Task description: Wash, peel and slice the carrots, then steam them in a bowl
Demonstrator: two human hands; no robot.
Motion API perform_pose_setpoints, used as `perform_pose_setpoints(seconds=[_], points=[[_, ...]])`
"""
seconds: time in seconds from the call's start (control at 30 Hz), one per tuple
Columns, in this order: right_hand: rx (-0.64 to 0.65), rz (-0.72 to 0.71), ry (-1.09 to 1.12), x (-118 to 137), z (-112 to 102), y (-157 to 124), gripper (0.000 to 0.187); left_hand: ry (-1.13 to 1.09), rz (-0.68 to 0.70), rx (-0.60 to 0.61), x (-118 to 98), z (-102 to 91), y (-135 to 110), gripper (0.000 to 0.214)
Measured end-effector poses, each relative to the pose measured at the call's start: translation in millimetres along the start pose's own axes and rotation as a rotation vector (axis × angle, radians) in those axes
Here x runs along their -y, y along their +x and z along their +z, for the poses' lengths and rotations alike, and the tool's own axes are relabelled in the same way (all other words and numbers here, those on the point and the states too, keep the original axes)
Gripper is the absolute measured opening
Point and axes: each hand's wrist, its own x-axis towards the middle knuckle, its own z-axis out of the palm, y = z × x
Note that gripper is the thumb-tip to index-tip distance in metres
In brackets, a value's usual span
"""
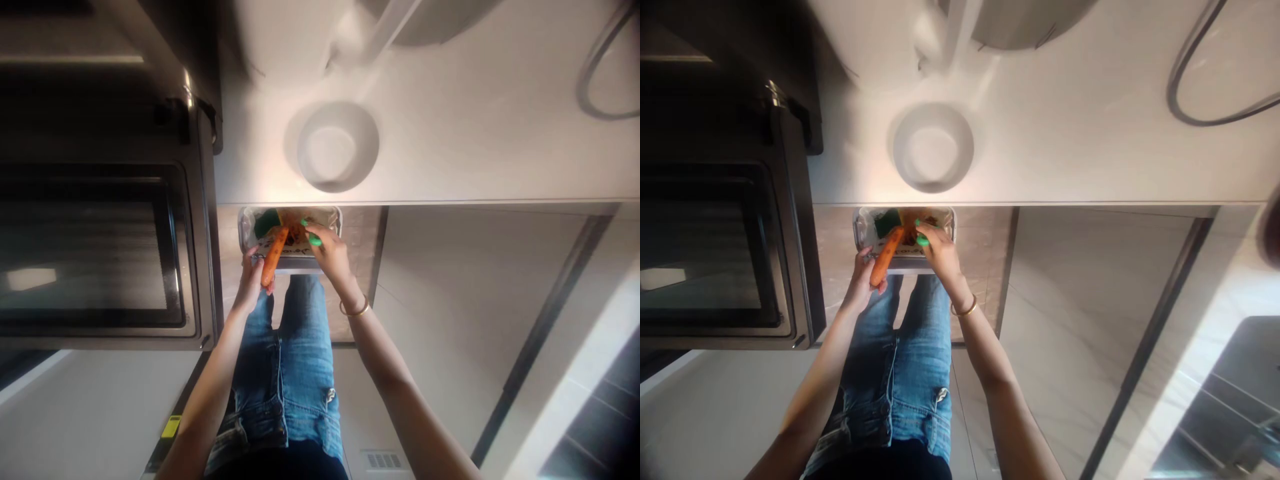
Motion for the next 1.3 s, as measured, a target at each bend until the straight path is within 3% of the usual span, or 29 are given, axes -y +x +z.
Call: perform_pose_setpoints(seconds=[0.13,0.23,0.33,0.5,0.63,0.8,0.87,0.93,1.0,1.07,1.2,1.3], points=[[-0.182,0.184,0.364,26.6,5.7,-11.5,0.022,-0.049,0.046,0.036,-0.6,11.0,3.5,0.055],[-0.048,0.360,0.624,37.8,17.4,-14.7,0.037,-0.084,0.061,0.027,-5.0,21.0,6.9,0.048],[0.077,0.414,0.737,42.6,31.9,-17.3,0.043,-0.101,0.053,-0.011,-9.4,26.4,9.0,0.053],[0.115,0.364,0.724,38.6,46.1,-16.0,0.045,-0.066,0.078,-0.034,-8.4,22.5,7.6,0.068],[0.014,0.324,0.609,10.1,40.5,0.9,0.045,-0.015,0.063,0.026,-2.2,11.3,3.2,0.067],[-0.139,0.213,0.160,-29.9,19.1,21.6,0.024,-0.010,0.032,0.021,-4.8,-0.2,-4.3,0.060],[-0.086,0.152,0.017,-34.2,12.2,21.6,0.009,-0.047,0.035,0.041,-8.1,-0.5,-5.2,0.054],[-0.014,0.073,-0.035,-31.7,8.6,16.5,0.015,-0.104,0.034,0.068,-10.3,0.8,-4.1,0.046],[0.015,0.019,-0.013,-24.7,8.1,7.9,0.021,-0.157,0.002,0.078,-11.0,2.0,-1.7,0.040],[-0.044,0.039,0.074,-15.0,10.3,-1.7,0.019,-0.202,-0.052,0.066,-10.7,2.3,1.1,0.037],[-0.257,0.259,0.412,7.4,19.3,-16.4,0.017,-0.264,-0.168,0.076,-11.7,3.1,4.9,0.037],[-0.142,0.381,0.674,20.0,29.2,-20.8,0.029,-0.258,-0.228,0.115,-14.4,8.1,5.2,0.039]])
